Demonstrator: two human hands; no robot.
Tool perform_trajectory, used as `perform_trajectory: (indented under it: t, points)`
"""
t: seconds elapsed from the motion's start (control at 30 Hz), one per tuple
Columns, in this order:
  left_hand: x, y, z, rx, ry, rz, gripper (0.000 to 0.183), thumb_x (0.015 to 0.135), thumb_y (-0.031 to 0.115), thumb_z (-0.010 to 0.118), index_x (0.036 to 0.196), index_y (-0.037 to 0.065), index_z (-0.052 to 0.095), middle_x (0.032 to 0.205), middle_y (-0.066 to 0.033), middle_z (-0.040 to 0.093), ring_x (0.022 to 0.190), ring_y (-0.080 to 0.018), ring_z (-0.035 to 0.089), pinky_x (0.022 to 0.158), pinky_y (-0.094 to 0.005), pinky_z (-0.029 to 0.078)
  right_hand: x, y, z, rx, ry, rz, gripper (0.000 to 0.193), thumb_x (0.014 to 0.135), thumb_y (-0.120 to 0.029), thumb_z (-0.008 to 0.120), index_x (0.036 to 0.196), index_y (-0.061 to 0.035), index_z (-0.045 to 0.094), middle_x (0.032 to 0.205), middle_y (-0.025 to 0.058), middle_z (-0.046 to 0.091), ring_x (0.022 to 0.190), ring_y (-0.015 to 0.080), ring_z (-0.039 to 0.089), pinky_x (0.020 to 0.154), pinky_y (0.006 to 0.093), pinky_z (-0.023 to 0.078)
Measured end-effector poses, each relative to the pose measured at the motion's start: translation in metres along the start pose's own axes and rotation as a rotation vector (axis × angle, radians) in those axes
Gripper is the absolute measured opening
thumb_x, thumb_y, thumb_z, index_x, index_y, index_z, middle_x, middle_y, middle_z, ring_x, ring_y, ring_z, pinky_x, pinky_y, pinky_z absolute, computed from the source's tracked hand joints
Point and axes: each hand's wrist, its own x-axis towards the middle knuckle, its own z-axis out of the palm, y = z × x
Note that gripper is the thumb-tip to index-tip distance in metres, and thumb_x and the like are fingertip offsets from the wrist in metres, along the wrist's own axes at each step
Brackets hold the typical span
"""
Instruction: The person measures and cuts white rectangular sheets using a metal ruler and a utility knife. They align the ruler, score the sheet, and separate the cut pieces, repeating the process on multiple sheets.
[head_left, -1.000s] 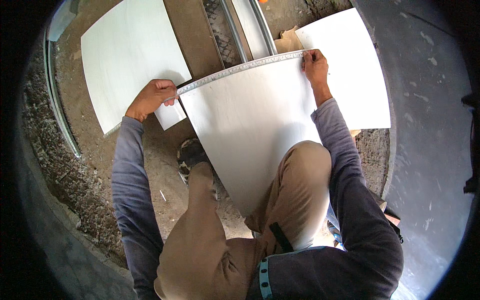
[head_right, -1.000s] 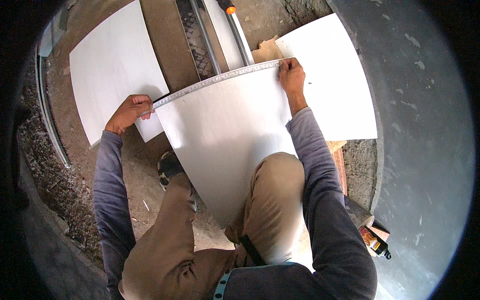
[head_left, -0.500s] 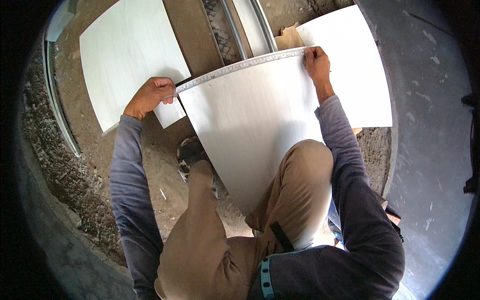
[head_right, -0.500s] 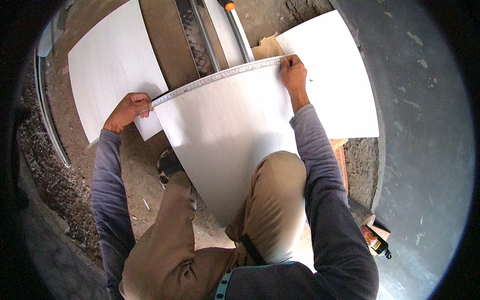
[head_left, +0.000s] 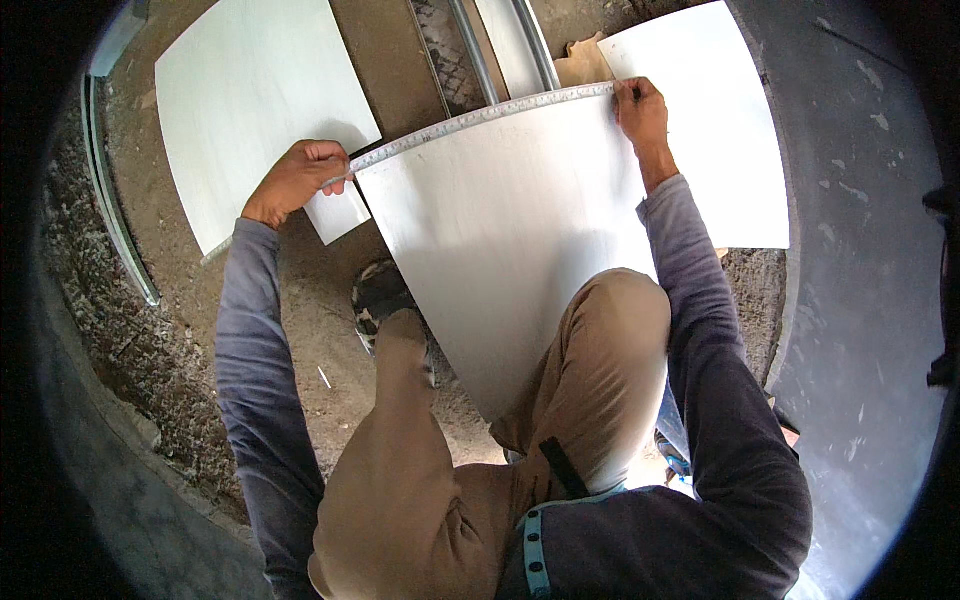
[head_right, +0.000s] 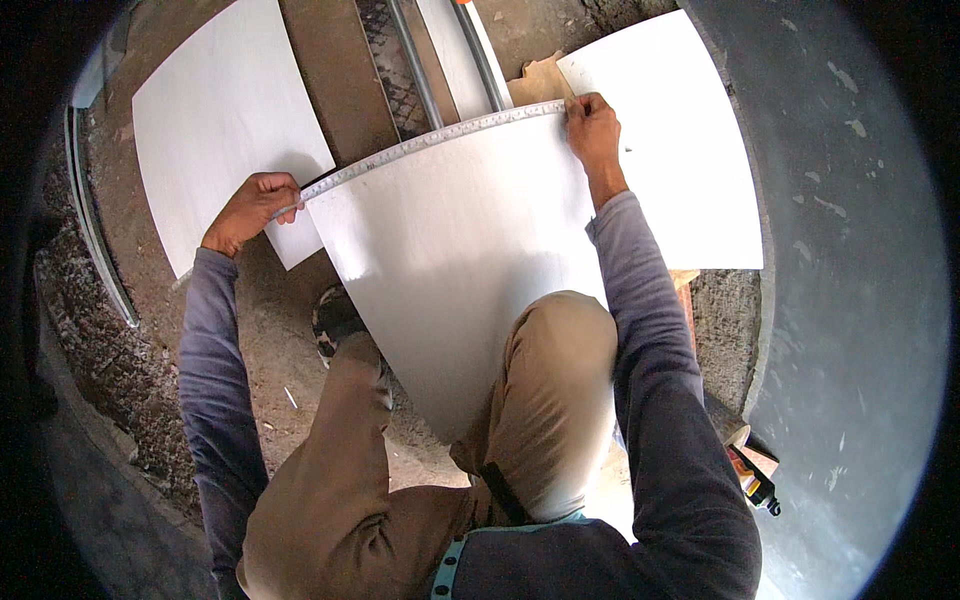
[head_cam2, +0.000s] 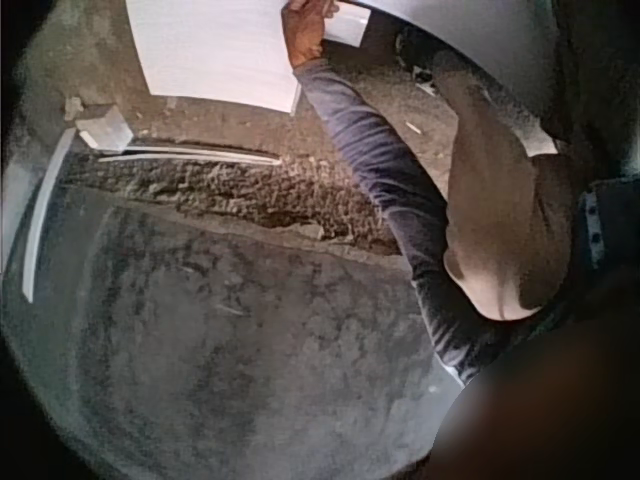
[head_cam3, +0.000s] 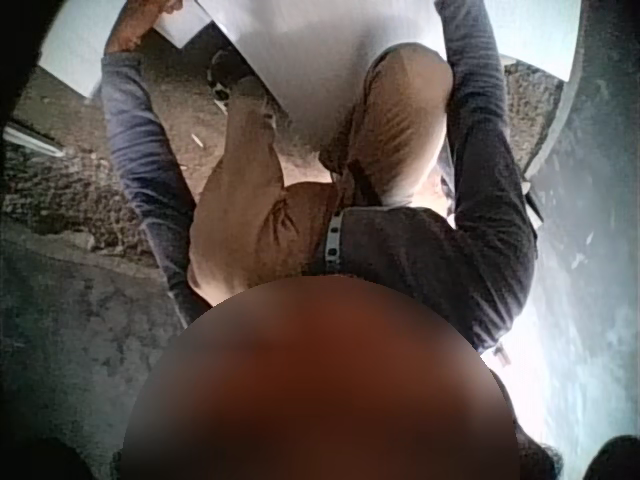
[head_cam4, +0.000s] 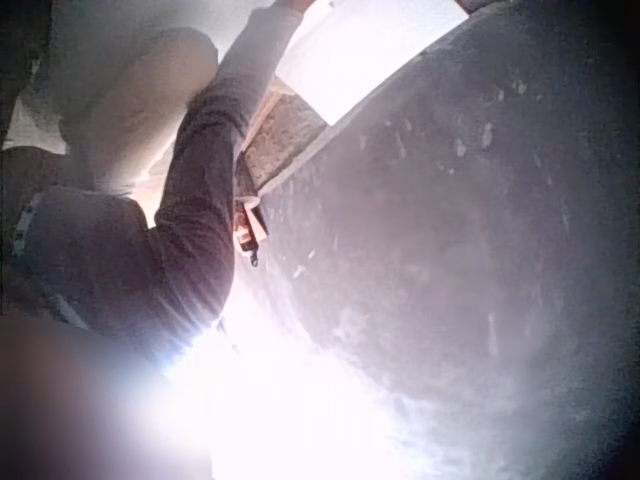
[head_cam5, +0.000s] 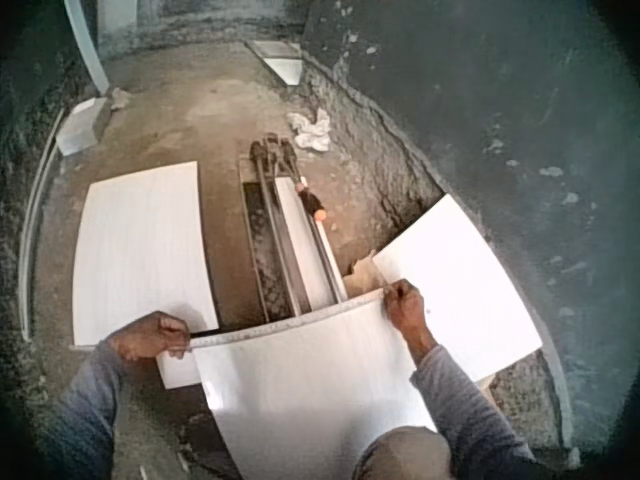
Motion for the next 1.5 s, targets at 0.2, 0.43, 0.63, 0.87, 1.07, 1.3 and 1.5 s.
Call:
perform_trajectory:
  t: [0.2, 0.43, 0.63, 0.87, 1.07, 1.3, 1.5]
  points:
    - [0.001, -0.002, 0.001, 0.006, 0.009, -0.002, 0.025, 0.100, 0.024, 0.061, 0.085, 0.005, 0.069, 0.070, -0.0001, 0.062, 0.067, -0.0087, 0.054, 0.066, -0.0262, 0.046, -0.002, 0.003, 0.005, 0.134, 0.048, -0.150, 0.021, 0.100, -0.021, 0.065, 0.090, -0.0027, 0.067, 0.063, 0.0027, 0.062, 0.052, 0.0106, 0.056, 0.050, 0.0301, 0.046]
    - [0.002, -0.005, 0.000, 0.030, 0.009, 0.003, 0.025, 0.100, 0.023, 0.060, 0.086, 0.005, 0.070, 0.071, -0.0004, 0.062, 0.066, -0.0098, 0.055, 0.066, -0.0275, 0.047, 0.010, 0.009, 0.009, 0.007, 0.017, 0.025, 0.021, 0.095, -0.024, 0.068, 0.094, -0.0032, 0.072, 0.085, 0.0180, 0.074, 0.079, 0.0333, 0.072, 0.075, 0.0421, 0.056]
    - [-0.011, 0.014, 0.005, 0.055, 0.070, 0.004, 0.023, 0.098, 0.022, 0.060, 0.085, 0.006, 0.070, 0.071, 0.0011, 0.062, 0.066, -0.0085, 0.054, 0.064, -0.0251, 0.044, 0.022, -0.019, -0.003, -0.079, 0.066, -0.060, 0.025, 0.095, -0.027, 0.068, 0.095, -0.0026, 0.072, 0.088, 0.0175, 0.075, 0.081, 0.0344, 0.073, 0.076, 0.0429, 0.056]
    - [-0.095, 0.041, 0.066, 0.089, 0.161, 0.037, 0.013, 0.092, 0.014, 0.062, 0.086, 0.005, 0.069, 0.072, 0.0037, 0.060, 0.066, -0.0055, 0.052, 0.062, -0.0252, 0.042, -0.082, 0.009, -0.087, 0.136, 0.056, -0.065, 0.025, 0.098, -0.023, 0.066, 0.093, 0.0018, 0.068, 0.078, 0.0126, 0.070, 0.068, 0.0199, 0.065, 0.066, 0.0355, 0.053]
    - [-0.175, 0.033, 0.169, 0.153, 0.138, -0.012, 0.014, 0.093, 0.013, 0.062, 0.088, 0.002, 0.068, 0.070, -0.0009, 0.059, 0.066, -0.0081, 0.054, 0.061, -0.0274, 0.044, -0.208, 0.074, -0.115, 0.300, 0.065, -0.018, 0.019, 0.101, -0.019, 0.065, 0.096, -0.0003, 0.065, 0.073, 0.0032, 0.062, 0.064, 0.0087, 0.055, 0.059, 0.0273, 0.047]
    - [-0.192, -0.022, 0.249, 0.124, -0.065, -0.075, 0.015, 0.097, 0.011, 0.059, 0.088, 0.000, 0.064, 0.073, -0.0012, 0.060, 0.068, -0.0085, 0.054, 0.063, -0.0270, 0.044, -0.294, 0.143, -0.134, 0.144, 0.066, 0.138, 0.022, 0.104, -0.022, 0.063, 0.097, -0.0010, 0.064, 0.077, 0.0006, 0.059, 0.067, 0.0081, 0.052, 0.062, 0.0248, 0.044]
    - [-0.222, -0.079, 0.325, 0.073, -0.041, -0.068, 0.020, 0.097, 0.016, 0.059, 0.084, 0.003, 0.065, 0.068, 0.0011, 0.058, 0.065, -0.0070, 0.051, 0.061, -0.0284, 0.043, -0.342, 0.181, -0.144, 0.091, 0.070, -0.044, 0.029, 0.105, -0.028, 0.061, 0.101, 0.0008, 0.064, 0.080, 0.0029, 0.060, 0.074, 0.0112, 0.053, 0.067, 0.0281, 0.046]
